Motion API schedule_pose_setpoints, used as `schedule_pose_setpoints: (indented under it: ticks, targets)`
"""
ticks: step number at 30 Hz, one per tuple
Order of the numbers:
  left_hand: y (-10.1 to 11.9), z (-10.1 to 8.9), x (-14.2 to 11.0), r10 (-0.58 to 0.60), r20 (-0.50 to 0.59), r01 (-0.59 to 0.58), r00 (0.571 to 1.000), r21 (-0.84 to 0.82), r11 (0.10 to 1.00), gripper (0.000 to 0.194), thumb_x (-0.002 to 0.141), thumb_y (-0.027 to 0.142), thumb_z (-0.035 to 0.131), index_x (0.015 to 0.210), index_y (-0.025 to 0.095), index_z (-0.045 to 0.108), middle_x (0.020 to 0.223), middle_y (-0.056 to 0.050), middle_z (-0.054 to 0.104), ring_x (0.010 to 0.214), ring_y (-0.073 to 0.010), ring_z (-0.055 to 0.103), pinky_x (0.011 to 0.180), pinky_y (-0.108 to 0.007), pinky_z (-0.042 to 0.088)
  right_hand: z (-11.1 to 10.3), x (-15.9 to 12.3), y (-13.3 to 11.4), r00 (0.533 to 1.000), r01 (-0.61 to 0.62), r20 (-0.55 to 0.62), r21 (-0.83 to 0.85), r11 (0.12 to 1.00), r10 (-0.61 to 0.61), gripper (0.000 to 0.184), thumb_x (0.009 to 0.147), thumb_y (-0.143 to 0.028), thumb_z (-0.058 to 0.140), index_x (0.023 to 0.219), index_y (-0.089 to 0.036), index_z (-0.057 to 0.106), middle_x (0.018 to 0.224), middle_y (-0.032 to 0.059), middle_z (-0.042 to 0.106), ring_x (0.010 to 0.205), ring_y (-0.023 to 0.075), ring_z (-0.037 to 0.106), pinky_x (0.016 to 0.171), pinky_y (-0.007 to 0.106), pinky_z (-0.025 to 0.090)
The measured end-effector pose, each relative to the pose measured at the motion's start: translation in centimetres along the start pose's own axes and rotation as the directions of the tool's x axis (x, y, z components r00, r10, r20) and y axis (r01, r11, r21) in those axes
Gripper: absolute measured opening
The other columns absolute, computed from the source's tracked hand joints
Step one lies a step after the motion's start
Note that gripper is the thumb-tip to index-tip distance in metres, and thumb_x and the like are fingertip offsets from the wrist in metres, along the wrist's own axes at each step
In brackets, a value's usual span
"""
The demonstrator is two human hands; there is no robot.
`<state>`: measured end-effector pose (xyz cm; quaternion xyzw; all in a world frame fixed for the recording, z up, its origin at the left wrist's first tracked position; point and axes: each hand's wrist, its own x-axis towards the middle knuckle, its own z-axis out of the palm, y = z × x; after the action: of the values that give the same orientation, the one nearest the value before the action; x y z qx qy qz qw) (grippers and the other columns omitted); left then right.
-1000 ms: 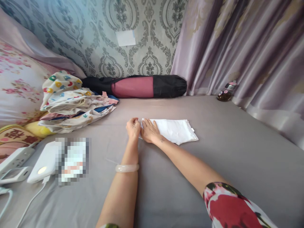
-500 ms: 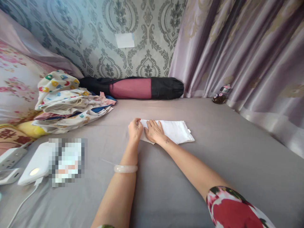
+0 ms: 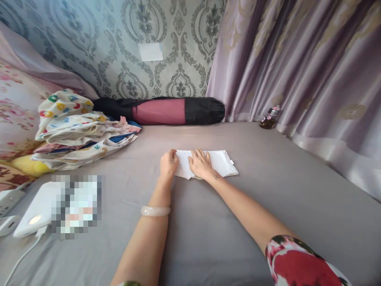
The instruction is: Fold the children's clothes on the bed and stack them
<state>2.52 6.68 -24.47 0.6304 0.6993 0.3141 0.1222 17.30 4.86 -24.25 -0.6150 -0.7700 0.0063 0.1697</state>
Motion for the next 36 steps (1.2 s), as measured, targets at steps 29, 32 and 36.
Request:
schedule_pose_setpoints:
  ticks: [29, 32, 36]
  targets:
    - [2.4, 1.7, -1.8, 0.345, 0.374, -0.444, 0.861, 0.219, 0.869, 0.045, 0.101, 0.034, 0.028, 0.139, 0.019, 0.045, 0.149, -0.010, 0.044, 0.141, -0.0249, 0.033, 0.116, -0.047, 0.022, -0.1, -1.6, 4.6, 0.982, -0.176, 0.066, -0.029, 0.984, 0.178, 0.054, 0.101, -0.039, 0.023, 0.144, -0.009, 0.039, 0.151, 0.0163, 0.037, 0.142, 0.0273, 0.027, 0.116, 0.049, 0.015]
    - [2.1, 1.9, -1.7, 0.344, 0.376, -0.446, 0.860, 0.226, 0.866, 0.046, 0.101, 0.035, 0.027, 0.140, 0.019, 0.044, 0.150, -0.010, 0.043, 0.142, -0.0248, 0.033, 0.116, -0.047, 0.022, 0.0, -1.3, 4.7, 0.978, -0.187, 0.085, -0.029, 0.982, 0.189, 0.054, 0.101, -0.040, 0.022, 0.144, -0.012, 0.039, 0.152, 0.0154, 0.036, 0.143, 0.0263, 0.025, 0.116, 0.048, 0.014]
    - [1.7, 2.2, -1.6, 0.371, 0.312, -0.451, 0.875, 0.242, 0.859, 0.045, 0.100, 0.036, 0.029, 0.137, 0.018, 0.047, 0.147, -0.011, 0.046, 0.140, -0.0245, 0.037, 0.115, -0.045, 0.025, -0.8, -1.4, 5.3, 0.979, -0.157, 0.134, 0.000, 0.988, 0.156, 0.052, 0.101, -0.040, 0.024, 0.144, -0.015, 0.039, 0.152, 0.0131, 0.038, 0.142, 0.0250, 0.028, 0.115, 0.048, 0.017]
